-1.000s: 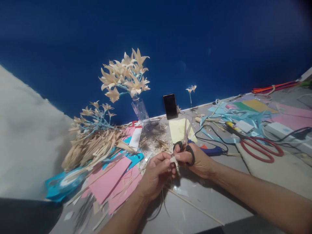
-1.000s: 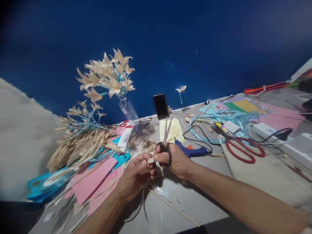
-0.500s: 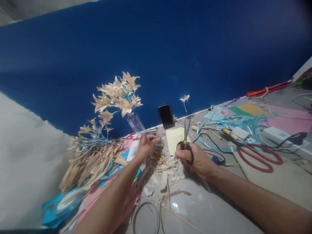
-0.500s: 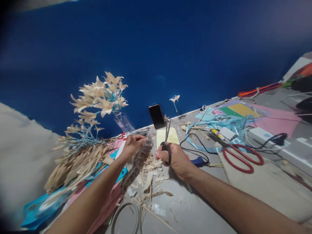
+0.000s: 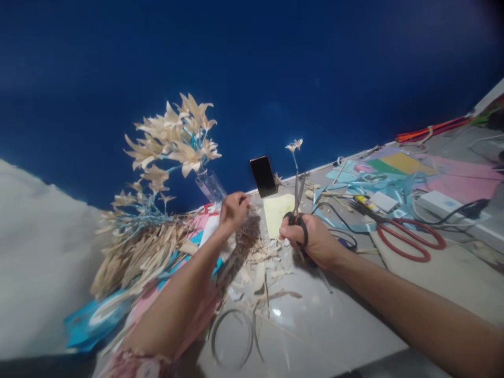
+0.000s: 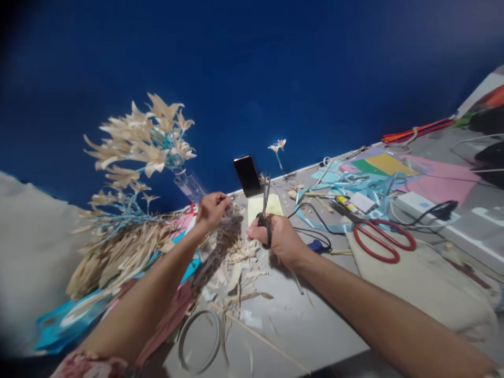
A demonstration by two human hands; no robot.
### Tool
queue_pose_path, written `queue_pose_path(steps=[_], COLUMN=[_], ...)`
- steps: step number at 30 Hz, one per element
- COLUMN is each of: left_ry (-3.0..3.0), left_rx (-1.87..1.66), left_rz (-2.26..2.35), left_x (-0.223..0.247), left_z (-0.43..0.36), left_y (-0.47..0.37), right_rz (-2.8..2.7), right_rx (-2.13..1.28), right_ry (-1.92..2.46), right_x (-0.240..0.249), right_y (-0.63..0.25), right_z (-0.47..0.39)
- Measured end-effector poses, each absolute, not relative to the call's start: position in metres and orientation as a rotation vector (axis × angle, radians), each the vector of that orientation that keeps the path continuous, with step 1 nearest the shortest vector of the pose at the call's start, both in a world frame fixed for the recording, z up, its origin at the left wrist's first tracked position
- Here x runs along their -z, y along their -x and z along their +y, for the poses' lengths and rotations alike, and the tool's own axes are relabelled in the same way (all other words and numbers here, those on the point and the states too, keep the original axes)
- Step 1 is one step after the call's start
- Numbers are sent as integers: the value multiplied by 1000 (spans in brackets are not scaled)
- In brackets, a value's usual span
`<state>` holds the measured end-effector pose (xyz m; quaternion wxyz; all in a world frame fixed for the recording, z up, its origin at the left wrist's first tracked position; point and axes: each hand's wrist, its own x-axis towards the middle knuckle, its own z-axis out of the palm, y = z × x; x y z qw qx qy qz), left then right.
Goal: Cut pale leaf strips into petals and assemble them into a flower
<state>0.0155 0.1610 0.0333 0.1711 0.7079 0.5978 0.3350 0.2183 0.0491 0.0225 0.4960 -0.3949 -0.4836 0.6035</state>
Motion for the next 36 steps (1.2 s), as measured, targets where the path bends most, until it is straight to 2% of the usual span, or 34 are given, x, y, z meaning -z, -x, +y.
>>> queue_pose_path(steps=[4, 6, 8, 15, 21, 36], left_ry=[-1931, -1859, -1862, -2050, -2035, -2230], left_rx=[-1060, -1218, -1217, -751, -474, -58], left_rz=[1649, 1432, 1407, 1750, 1828, 1873], left_x=[-70, -84, -89, -56, -26, -2], left_z=[106, 73, 43, -15, -36, -9], left_y=[-3, 6, 16, 54, 63, 13], right_rz=[-1211, -1229, -1264, -1342, -1392, -1414], right_rx=[-1404, -1404, -1410, -1328, -1380, -1481], right_ry=[983, 990, 1012, 1134, 1073, 1107], right_x=[-22, -22, -22, -26, -22, -12], right_y=[-221, -222, -221, -217, -217, -217], right_z=[48, 47, 44, 37, 35, 41])
